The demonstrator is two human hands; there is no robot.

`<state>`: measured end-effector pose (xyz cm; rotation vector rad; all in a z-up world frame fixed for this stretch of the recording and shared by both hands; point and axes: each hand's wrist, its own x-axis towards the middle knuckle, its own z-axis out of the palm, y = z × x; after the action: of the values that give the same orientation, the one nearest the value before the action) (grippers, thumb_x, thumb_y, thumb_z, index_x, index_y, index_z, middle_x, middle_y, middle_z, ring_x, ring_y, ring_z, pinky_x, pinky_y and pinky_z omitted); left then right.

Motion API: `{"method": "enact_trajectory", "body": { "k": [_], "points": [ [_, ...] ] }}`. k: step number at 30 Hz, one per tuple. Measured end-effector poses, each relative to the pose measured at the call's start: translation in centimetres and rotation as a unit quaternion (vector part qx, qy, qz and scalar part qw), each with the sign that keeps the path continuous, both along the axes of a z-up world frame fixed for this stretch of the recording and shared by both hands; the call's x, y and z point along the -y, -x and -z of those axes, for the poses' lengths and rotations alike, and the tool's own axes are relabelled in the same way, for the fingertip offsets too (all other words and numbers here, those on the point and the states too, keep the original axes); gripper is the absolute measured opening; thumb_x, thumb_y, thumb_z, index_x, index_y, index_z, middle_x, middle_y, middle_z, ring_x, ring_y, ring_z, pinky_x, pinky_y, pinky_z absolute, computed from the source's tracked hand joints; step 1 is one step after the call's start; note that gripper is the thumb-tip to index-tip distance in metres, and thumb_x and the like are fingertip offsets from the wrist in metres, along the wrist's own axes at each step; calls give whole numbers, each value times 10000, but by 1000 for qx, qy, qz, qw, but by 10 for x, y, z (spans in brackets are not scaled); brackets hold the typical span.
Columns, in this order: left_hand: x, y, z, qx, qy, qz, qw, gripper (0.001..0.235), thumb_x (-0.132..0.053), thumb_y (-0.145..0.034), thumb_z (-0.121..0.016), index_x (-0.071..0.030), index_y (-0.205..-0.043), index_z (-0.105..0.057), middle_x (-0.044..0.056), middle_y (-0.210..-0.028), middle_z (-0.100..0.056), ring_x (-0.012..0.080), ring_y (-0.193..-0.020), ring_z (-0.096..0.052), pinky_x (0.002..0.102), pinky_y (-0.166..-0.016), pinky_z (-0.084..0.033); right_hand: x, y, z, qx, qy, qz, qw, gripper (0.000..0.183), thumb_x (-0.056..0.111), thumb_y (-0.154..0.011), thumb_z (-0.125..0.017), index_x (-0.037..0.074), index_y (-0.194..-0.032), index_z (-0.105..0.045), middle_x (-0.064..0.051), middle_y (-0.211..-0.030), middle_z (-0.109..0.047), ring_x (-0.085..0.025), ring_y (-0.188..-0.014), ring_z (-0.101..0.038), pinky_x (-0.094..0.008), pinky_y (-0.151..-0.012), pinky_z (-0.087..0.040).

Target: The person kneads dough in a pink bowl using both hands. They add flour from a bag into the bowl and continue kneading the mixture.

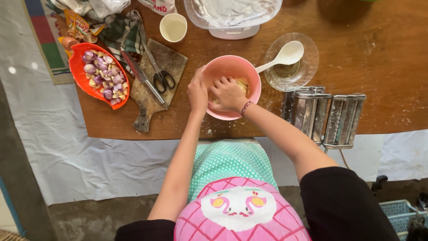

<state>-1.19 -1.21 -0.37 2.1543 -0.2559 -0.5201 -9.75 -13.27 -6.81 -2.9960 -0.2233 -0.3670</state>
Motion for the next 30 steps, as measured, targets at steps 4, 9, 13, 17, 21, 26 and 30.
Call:
{"method": "enact_trajectory", "body": {
  "k": [4,9,13,17,21,26,30],
  "points": [
    [1,-2,1,4,-10,-5,1000,422,-57,-1015,-462,-273,-1349,-603,146,-1262,-697,414,-1167,-656,553,-1004,-528,7,-6,10,41,-7,-41,998,484,682,-809,-526,206,-822,-608,-48,-846,-580,-257,-848,-597,-419,-860,-494],
    [1,-3,-3,-18,-5,-8,1000,362,-142,-1065,-453,-282,-1358,-611,82,-1295,-690,362,-1191,-657,517,-1019,-529,13,-21,13,27,-15,-87,996,448,628,-836,-473,205,-854,-624,-50,-903,-638,-242,-913,-616,-397,-884,-480],
    [0,-3,9,-22,-10,-7,1000,342,-181,-1082,-438,-273,-1362,-610,89,-1304,-684,358,-1203,-645,527,-1030,-517,16,-31,13,19,-46,-106,993,453,592,-850,-463,177,-881,-641,-77,-947,-644,-268,-932,-607,-409,-889,-466],
    [1,-5,16,-13,-6,-12,1000,331,-208,-1083,-450,-288,-1355,-621,63,-1297,-692,327,-1200,-654,495,-1021,-532,22,-45,16,3,-72,-128,989,475,573,-913,-349,190,-906,-630,-56,-936,-614,-264,-896,-580,-410,-827,-454],
    [-1,-2,22,-13,-16,-11,1000,320,-246,-1092,-445,-303,-1352,-623,36,-1302,-692,301,-1204,-655,486,-1028,-530,27,-52,27,5,-80,-149,986,460,556,-933,-342,200,-934,-634,-55,-966,-609,-273,-937,-575,-418,-821,-444],
    [-2,0,21,-10,-7,-11,1000,319,-252,-1098,-434,-292,-1358,-616,60,-1304,-689,325,-1204,-651,504,-1026,-527,25,-54,38,-8,-73,-133,988,467,570,-928,-341,232,-963,-663,-36,-982,-634,-265,-959,-594,-424,-841,-447],
    [-1,-1,17,-9,-18,-8,1000,317,-264,-1102,-416,-313,-1356,-600,55,-1296,-690,342,-1193,-652,520,-1028,-520,22,-53,41,-15,-49,-80,995,471,605,-895,-368,272,-988,-687,-14,-979,-658,-241,-1002,-607,-421,-875,-450]
  ]
}}
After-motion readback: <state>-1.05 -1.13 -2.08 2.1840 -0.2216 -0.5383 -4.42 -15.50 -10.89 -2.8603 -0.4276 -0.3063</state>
